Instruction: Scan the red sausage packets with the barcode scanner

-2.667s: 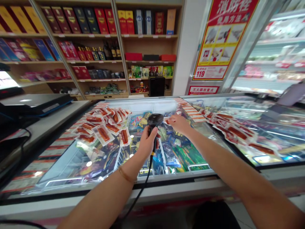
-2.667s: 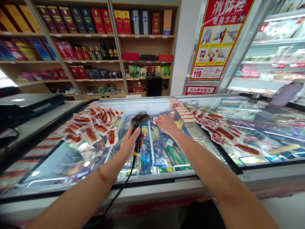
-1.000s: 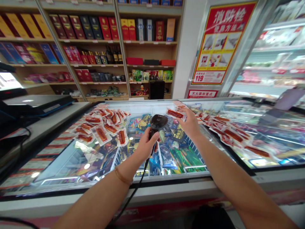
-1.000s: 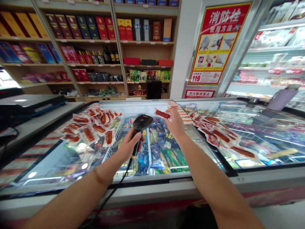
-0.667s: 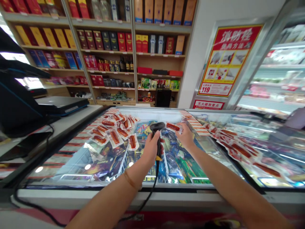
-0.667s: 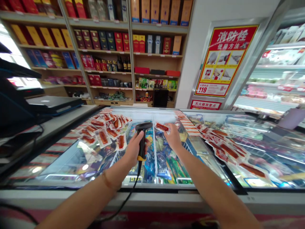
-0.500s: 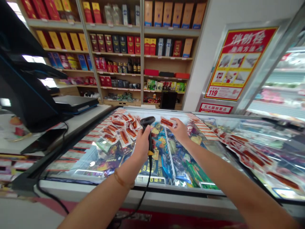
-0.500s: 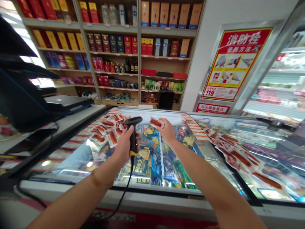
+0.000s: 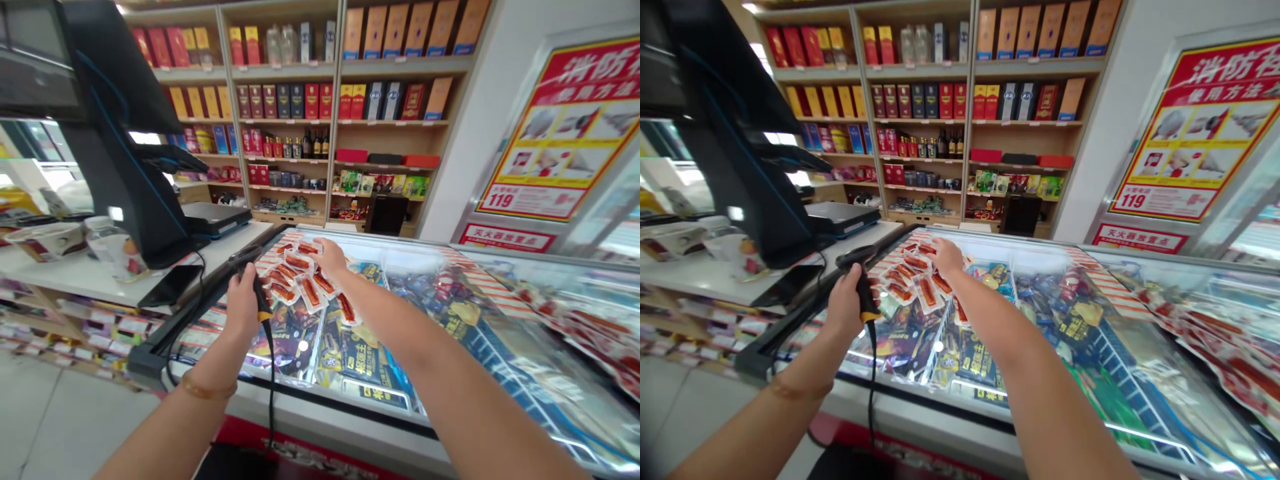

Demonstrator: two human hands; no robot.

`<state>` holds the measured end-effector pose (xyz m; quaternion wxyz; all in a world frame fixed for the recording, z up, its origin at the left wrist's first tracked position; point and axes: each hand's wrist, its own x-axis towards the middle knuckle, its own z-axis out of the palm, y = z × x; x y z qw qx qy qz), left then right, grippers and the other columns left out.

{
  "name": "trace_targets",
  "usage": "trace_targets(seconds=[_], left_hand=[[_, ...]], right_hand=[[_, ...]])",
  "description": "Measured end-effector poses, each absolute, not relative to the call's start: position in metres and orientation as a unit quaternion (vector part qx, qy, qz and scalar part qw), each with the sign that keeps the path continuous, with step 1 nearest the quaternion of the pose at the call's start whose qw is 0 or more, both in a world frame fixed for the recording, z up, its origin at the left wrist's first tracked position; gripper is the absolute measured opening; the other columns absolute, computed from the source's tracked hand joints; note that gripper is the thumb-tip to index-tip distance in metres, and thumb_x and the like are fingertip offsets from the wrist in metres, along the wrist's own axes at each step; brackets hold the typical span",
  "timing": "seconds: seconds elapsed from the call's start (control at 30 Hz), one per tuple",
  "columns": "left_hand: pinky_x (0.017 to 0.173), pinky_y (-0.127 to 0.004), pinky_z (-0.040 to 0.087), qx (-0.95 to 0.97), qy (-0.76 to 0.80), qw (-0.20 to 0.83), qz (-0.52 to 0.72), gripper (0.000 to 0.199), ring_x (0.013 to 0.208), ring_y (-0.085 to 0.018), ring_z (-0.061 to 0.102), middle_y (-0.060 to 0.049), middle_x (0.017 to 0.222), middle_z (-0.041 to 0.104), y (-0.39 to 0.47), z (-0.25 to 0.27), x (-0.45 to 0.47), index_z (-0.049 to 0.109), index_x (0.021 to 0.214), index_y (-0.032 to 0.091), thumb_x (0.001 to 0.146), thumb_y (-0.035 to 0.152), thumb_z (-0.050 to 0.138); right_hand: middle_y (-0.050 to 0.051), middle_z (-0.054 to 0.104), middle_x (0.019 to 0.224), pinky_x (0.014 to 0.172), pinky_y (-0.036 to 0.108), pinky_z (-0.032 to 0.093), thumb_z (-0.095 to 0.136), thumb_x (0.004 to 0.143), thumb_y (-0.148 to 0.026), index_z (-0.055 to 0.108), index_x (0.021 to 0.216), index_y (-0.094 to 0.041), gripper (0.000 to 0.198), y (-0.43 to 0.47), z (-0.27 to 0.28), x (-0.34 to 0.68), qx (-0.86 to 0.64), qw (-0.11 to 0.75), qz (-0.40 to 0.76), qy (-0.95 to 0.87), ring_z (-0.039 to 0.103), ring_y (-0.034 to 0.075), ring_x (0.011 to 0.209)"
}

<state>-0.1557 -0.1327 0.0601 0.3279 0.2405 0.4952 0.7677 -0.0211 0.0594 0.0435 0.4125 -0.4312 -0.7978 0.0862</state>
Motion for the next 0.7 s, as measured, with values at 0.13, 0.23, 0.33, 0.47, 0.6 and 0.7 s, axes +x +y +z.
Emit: trace_targets(seconds=[0.13, 0.23, 0.33, 0.47, 0.6, 0.7], left_hand=[[0.039, -0.019, 0.039, 0.252, 0.467, 0.36, 0.767, 0.039, 0.039, -0.007, 0.049, 0.007, 0.062, 0.056, -0.13, 0.059, -0.139, 0.044, 0.086, 0.021, 0.077, 0.052, 0.066], [0.038, -0.02, 0.038, 0.273, 0.433, 0.418, 0.75, 0.043, 0.038, -0.007, 0.048, 0.006, 0.062, 0.057, -0.123, 0.061, -0.104, 0.044, 0.086, 0.021, 0.075, 0.056, 0.068], [0.038, -0.02, 0.038, 0.288, 0.408, 0.477, 0.723, 0.046, 0.038, -0.008, 0.048, 0.007, 0.062, 0.056, -0.113, 0.061, -0.054, 0.044, 0.088, 0.022, 0.074, 0.058, 0.069], [0.037, -0.021, 0.037, 0.302, 0.402, 0.555, 0.662, 0.044, 0.038, -0.008, 0.049, 0.006, 0.064, 0.057, -0.097, 0.056, 0.022, 0.045, 0.089, 0.022, 0.078, 0.059, 0.065], [0.036, -0.021, 0.038, 0.316, 0.409, 0.593, 0.618, 0.043, 0.038, -0.008, 0.048, 0.006, 0.064, 0.057, -0.083, 0.041, 0.08, 0.044, 0.088, 0.022, 0.079, 0.059, 0.064], [0.034, -0.021, 0.038, 0.346, 0.409, 0.592, 0.602, 0.048, 0.038, -0.007, 0.048, 0.006, 0.066, 0.058, -0.078, 0.025, 0.098, 0.044, 0.088, 0.022, 0.074, 0.062, 0.067]], right_hand=[[0.01, 0.071, 0.117, 0.1, 0.039, 0.046, 0.069, 0.086, -0.031, 0.067, 0.117, -0.018, 0.034, 0.068, 0.034, -0.003, -0.389, 0.444, 0.052, -0.806, 0.063, 0.025, 0.112], [0.01, 0.071, 0.115, 0.1, 0.04, 0.045, 0.058, 0.092, -0.032, 0.067, 0.113, -0.018, 0.027, 0.075, 0.028, 0.036, -0.393, 0.464, 0.025, -0.793, 0.062, 0.025, 0.111], [0.012, 0.07, 0.116, 0.103, 0.041, 0.044, 0.052, 0.093, -0.027, 0.067, 0.113, -0.018, 0.026, 0.082, 0.02, 0.095, -0.439, 0.444, -0.004, -0.781, 0.061, 0.025, 0.114], [0.015, 0.065, 0.122, 0.102, 0.042, 0.045, 0.049, 0.092, -0.023, 0.064, 0.12, -0.015, 0.032, 0.085, 0.001, 0.195, -0.562, 0.382, -0.04, -0.732, 0.057, 0.027, 0.119], [0.016, 0.061, 0.127, 0.101, 0.041, 0.045, 0.052, 0.089, -0.019, 0.061, 0.125, -0.015, 0.038, 0.086, -0.02, 0.297, -0.66, 0.31, -0.081, -0.679, 0.056, 0.028, 0.121], [0.018, 0.058, 0.13, 0.1, 0.044, 0.045, 0.052, 0.089, -0.021, 0.061, 0.124, -0.015, 0.037, 0.096, -0.029, 0.359, -0.692, 0.261, -0.081, -0.668, 0.054, 0.03, 0.123]])
